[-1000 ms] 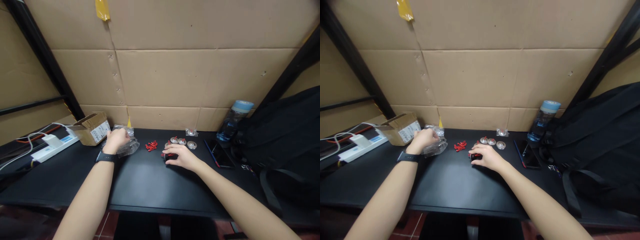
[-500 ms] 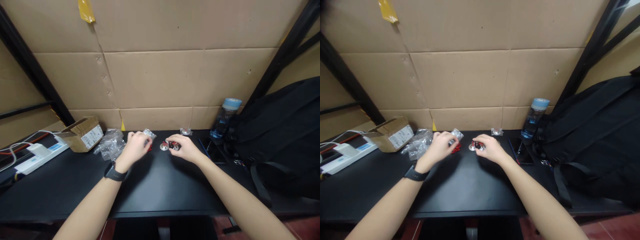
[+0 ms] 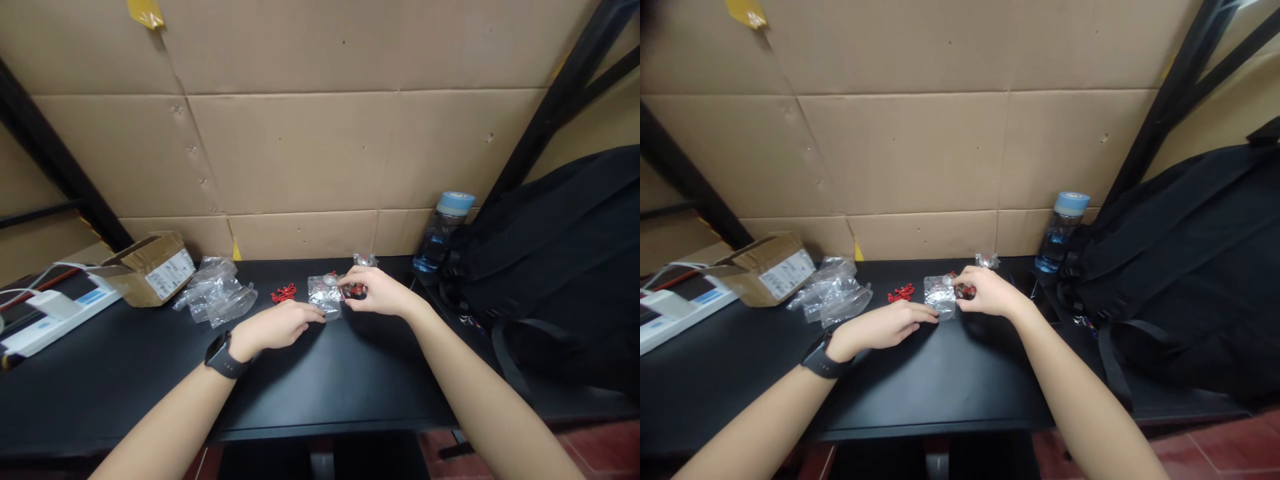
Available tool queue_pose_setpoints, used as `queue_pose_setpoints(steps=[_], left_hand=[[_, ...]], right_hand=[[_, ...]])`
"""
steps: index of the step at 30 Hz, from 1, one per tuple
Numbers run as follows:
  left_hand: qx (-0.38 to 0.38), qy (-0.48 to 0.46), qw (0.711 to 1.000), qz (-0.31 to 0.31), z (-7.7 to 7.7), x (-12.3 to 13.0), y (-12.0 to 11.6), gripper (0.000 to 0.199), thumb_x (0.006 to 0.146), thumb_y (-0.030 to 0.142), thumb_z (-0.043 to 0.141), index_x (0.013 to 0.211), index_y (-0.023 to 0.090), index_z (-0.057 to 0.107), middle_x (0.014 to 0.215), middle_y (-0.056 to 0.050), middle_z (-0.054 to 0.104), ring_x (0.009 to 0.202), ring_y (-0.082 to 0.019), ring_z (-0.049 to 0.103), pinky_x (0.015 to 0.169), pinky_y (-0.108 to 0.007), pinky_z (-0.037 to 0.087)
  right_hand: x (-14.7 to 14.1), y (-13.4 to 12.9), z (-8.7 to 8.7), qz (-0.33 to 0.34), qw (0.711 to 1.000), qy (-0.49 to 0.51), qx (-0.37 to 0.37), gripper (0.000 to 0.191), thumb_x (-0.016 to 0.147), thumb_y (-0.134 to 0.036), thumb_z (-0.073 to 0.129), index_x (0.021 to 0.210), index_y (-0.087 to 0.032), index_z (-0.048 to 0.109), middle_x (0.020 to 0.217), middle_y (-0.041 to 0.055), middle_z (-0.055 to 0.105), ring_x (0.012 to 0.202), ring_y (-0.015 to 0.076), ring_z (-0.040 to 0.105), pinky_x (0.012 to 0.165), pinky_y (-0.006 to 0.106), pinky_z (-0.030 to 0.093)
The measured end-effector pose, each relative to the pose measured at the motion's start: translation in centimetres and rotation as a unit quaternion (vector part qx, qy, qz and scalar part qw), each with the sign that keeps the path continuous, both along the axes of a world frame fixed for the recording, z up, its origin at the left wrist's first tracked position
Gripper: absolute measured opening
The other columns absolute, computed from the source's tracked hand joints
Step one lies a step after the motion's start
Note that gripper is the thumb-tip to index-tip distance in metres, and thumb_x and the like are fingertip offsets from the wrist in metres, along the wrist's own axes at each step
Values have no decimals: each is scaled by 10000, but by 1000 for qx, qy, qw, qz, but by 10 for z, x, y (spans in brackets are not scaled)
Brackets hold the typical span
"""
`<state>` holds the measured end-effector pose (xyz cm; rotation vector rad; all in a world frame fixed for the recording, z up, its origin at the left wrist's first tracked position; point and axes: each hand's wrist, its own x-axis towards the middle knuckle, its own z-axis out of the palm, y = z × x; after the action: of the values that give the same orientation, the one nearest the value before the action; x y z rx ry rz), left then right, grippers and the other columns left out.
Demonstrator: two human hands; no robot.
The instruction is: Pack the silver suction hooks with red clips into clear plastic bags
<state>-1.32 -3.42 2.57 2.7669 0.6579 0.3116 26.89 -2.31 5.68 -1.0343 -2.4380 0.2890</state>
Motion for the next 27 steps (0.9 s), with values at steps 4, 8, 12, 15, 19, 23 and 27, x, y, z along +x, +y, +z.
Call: queue_pose_setpoints(steps=[4,8,12,15,19,23,27], left_hand=[[11,11,1000,9,-4,6,-6,501,925,66,459,1367,237,622,1424,-53,621,1315,-216,577,1142,-373,438],[21,46,998,30,-8,7,-10,557,923,100,502,1441,298,548,1533,-28,512,1392,-251,485,1176,-442,387],[21,77,995,56,-10,7,-13,578,941,132,501,1474,357,492,1610,-21,400,1450,-298,395,1160,-520,374],[11,91,993,68,-10,7,-14,567,961,155,488,1481,380,477,1628,-26,368,1470,-316,362,1154,-544,365],[12,81,994,74,-12,8,-13,540,990,198,471,1480,425,470,1643,-17,334,1459,-320,373,1149,-538,367],[6,63,995,77,-15,9,-13,502,998,270,496,1469,444,475,1656,-13,297,1453,-331,367,1147,-543,363],[-12,64,994,90,-17,10,-13,482,994,326,529,1457,453,484,1675,-14,245,1477,-360,312,1146,-590,337]], right_hand=[[-3,-3,1,21,999,-34,-19,384,752,-213,730,1136,-222,736,990,50,702,824,190,649,778,282,498],[-8,-6,-2,24,997,-69,-37,317,735,-199,714,1050,-226,743,920,30,718,760,175,639,730,259,466],[-13,-8,-5,20,993,-101,-49,201,738,-213,699,936,-217,739,838,23,725,723,172,635,695,248,437],[-15,-10,-5,9,992,-112,-51,157,745,-232,702,896,-207,736,793,24,722,692,168,625,669,246,418],[-17,-12,-4,3,994,-102,-46,132,751,-233,708,880,-213,730,740,5,701,649,158,603,625,242,402],[-19,-10,-5,-6,995,-90,-39,95,747,-235,737,839,-217,722,732,5,689,653,165,608,609,244,409],[-18,-9,-8,-11,995,-86,-44,112,739,-221,766,843,-218,723,724,-1,684,654,166,615,612,245,420]])
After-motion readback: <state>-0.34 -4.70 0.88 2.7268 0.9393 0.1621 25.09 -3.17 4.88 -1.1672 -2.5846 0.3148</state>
